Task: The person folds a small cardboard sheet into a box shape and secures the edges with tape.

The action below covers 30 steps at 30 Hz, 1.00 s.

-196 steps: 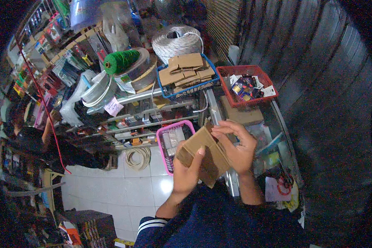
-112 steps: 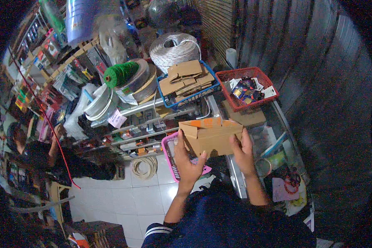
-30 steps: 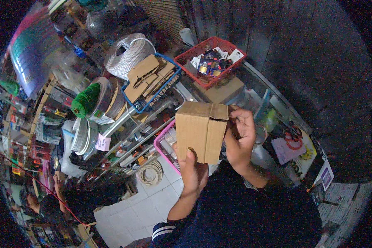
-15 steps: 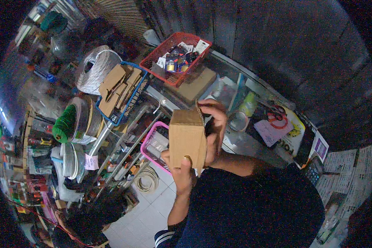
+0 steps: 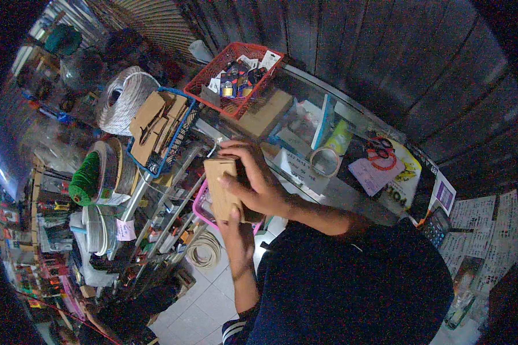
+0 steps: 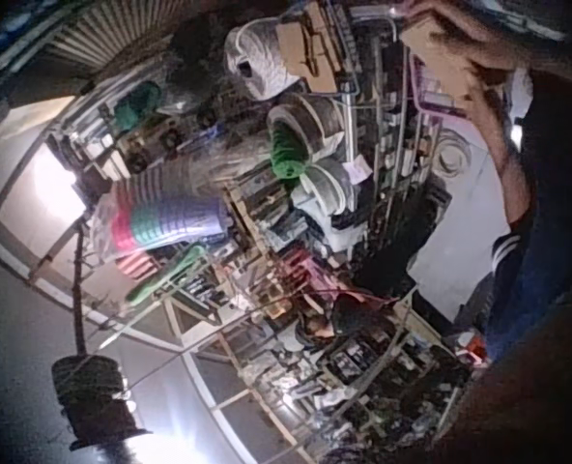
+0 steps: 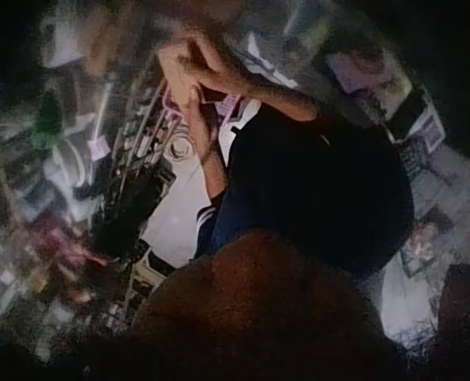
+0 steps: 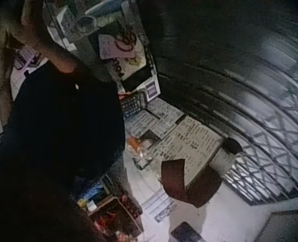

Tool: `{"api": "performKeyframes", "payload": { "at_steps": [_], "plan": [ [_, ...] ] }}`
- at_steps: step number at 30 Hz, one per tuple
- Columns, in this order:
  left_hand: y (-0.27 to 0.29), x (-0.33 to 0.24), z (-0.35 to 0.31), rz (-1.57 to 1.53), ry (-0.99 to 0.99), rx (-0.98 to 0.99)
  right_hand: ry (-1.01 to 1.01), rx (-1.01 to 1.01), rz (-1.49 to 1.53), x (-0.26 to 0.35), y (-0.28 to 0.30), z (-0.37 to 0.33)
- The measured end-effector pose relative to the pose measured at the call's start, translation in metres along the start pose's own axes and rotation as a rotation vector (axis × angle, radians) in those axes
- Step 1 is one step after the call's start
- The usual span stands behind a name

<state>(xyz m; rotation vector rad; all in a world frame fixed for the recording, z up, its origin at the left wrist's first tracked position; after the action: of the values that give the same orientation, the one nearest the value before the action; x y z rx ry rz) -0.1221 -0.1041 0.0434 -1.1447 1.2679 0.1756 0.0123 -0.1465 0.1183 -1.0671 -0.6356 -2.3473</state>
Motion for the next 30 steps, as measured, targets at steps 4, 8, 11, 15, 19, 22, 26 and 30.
{"api": "performKeyframes", "payload": {
  "at_steps": [4, 8, 11, 15, 19, 22, 26, 30],
  "plan": [
    [0.018, -0.023, -0.002, 0.179, -0.057, 0.022, 0.112, 0.337, -0.055, 0.005, -0.004, 0.000],
    [0.022, -0.034, -0.006, 0.540, -0.281, 0.148, 0.144, 0.508, -0.127, -0.004, -0.010, -0.005],
    [0.027, -0.020, -0.001, 0.290, -0.041, 0.042, 0.088, 0.500, -0.189, -0.008, -0.011, -0.008],
    [0.031, -0.003, 0.007, 0.052, 0.068, -0.047, 0.120, 0.371, -0.126, -0.010, -0.022, -0.004],
    [0.019, 0.017, 0.028, -0.041, 0.123, 0.002, 0.097, 0.215, -0.111, -0.039, -0.008, -0.018],
    [0.014, 0.022, 0.041, 0.190, 0.011, 0.058, 0.050, 0.192, -0.242, -0.040, 0.002, -0.024],
    [0.013, 0.043, 0.059, 0.597, -0.159, 0.173, -0.032, 0.325, -0.349, -0.065, 0.038, -0.040],
    [-0.002, 0.055, 0.078, 0.971, -0.636, 0.307, -0.251, 0.405, -0.327, -0.062, 0.108, -0.043]
  ]
}}
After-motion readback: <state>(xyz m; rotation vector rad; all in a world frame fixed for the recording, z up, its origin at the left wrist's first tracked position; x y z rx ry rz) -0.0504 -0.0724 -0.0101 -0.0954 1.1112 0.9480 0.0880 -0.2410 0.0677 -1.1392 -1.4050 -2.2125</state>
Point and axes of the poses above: each hand's wrist, its own z-axis towards the middle knuckle, its own y-axis out of the back of the hand, x = y × z, the point moved 5 cm from there along z, towards the middle knuckle, and after that the axes turned 2 degrees about -y, right-handed, at the moved point
